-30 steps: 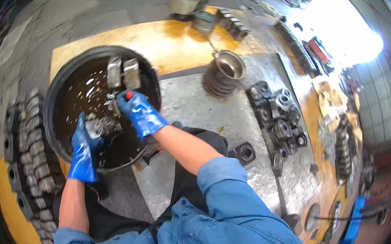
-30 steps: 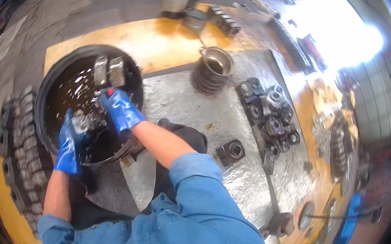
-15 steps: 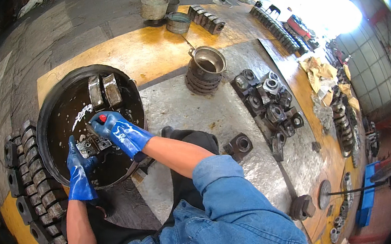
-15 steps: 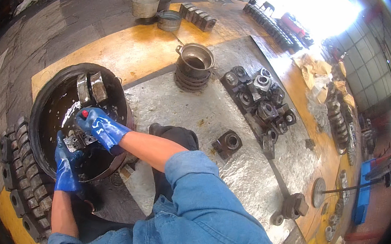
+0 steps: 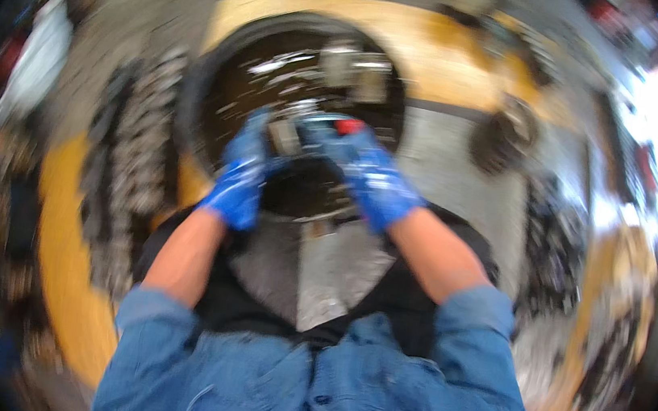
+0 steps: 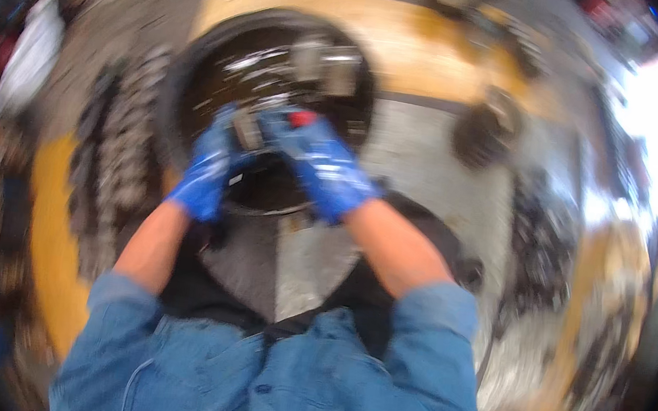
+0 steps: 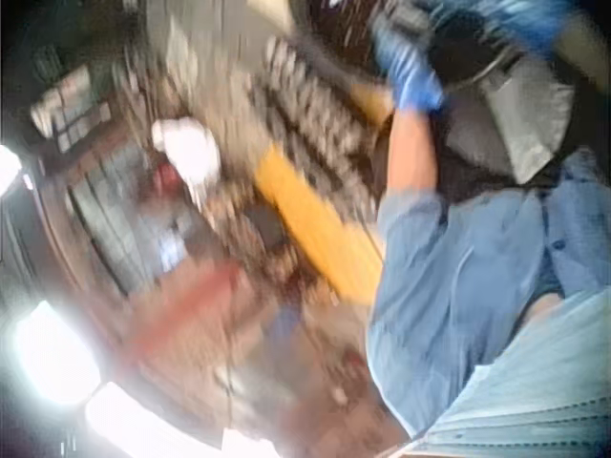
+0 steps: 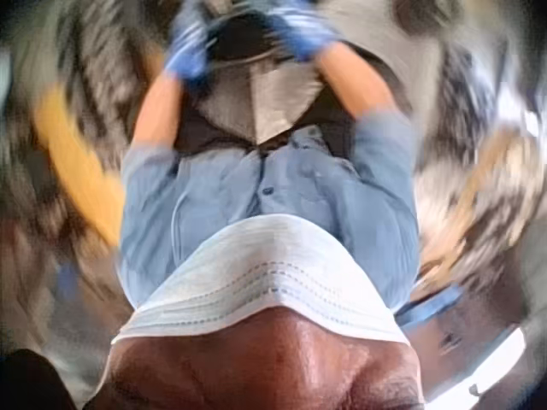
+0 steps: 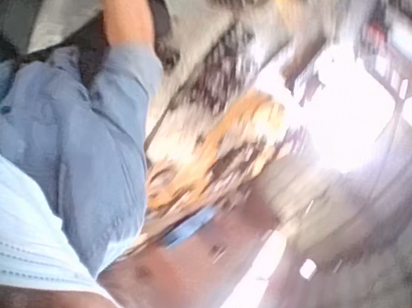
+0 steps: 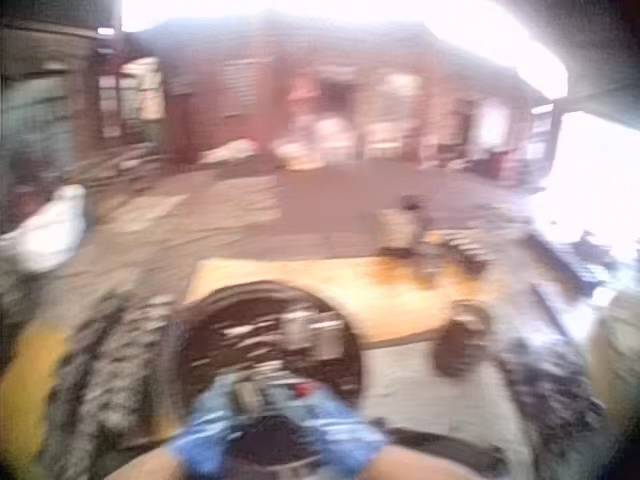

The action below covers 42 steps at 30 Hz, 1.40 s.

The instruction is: The person cleans various metal components by dipping them into a bucket of dark liquid and scrubbing them with a brush. They handle several different parts, rotating and brushing them before placing them back into the liquid.

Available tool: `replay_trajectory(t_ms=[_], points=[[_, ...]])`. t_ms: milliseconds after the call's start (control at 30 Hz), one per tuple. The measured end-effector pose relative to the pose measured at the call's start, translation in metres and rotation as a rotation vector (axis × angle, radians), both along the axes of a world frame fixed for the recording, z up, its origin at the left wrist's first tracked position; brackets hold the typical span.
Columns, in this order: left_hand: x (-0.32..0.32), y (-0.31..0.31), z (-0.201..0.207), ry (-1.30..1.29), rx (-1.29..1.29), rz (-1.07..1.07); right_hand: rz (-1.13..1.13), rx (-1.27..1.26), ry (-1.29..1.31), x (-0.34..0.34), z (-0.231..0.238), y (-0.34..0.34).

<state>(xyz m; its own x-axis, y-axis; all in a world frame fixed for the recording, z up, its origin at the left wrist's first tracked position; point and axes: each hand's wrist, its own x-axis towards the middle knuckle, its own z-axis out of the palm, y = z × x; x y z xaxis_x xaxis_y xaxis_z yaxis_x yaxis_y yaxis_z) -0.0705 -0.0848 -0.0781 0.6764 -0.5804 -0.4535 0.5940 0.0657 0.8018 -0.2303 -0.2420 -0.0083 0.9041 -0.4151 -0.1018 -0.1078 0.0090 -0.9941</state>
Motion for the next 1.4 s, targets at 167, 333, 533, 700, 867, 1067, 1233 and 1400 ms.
replay_trajectory(t_ms=[167,333,533,700,867,1067,1233,1400], points=[[0.019,0.016,-0.024,-1.224,0.748,-0.361,-0.071,-0.078,0.163,0.035,-0.065,-0.029],[0.016,0.027,-0.024,-1.213,0.767,-0.339,-0.137,-0.019,0.09,0.035,-0.063,-0.03],[0.009,0.017,-0.002,-1.16,0.769,-0.366,-0.194,-0.104,0.196,0.035,-0.067,-0.041],[0.017,0.016,-0.019,-1.2,0.827,-0.389,-0.199,-0.045,0.109,0.041,-0.063,-0.038],[0.019,0.023,-0.002,-1.094,0.842,-0.412,-0.17,-0.101,0.334,0.048,-0.054,-0.027],[0.018,0.019,0.005,-1.044,0.978,-0.451,-0.261,-0.085,0.2,0.052,-0.074,-0.04],[0.014,0.018,-0.001,-1.051,0.921,-0.413,-0.198,-0.094,0.33,0.048,-0.087,-0.042],[0.033,0.037,-0.034,-1.114,0.814,-0.384,-0.054,-0.262,0.305,0.038,-0.064,-0.027]])
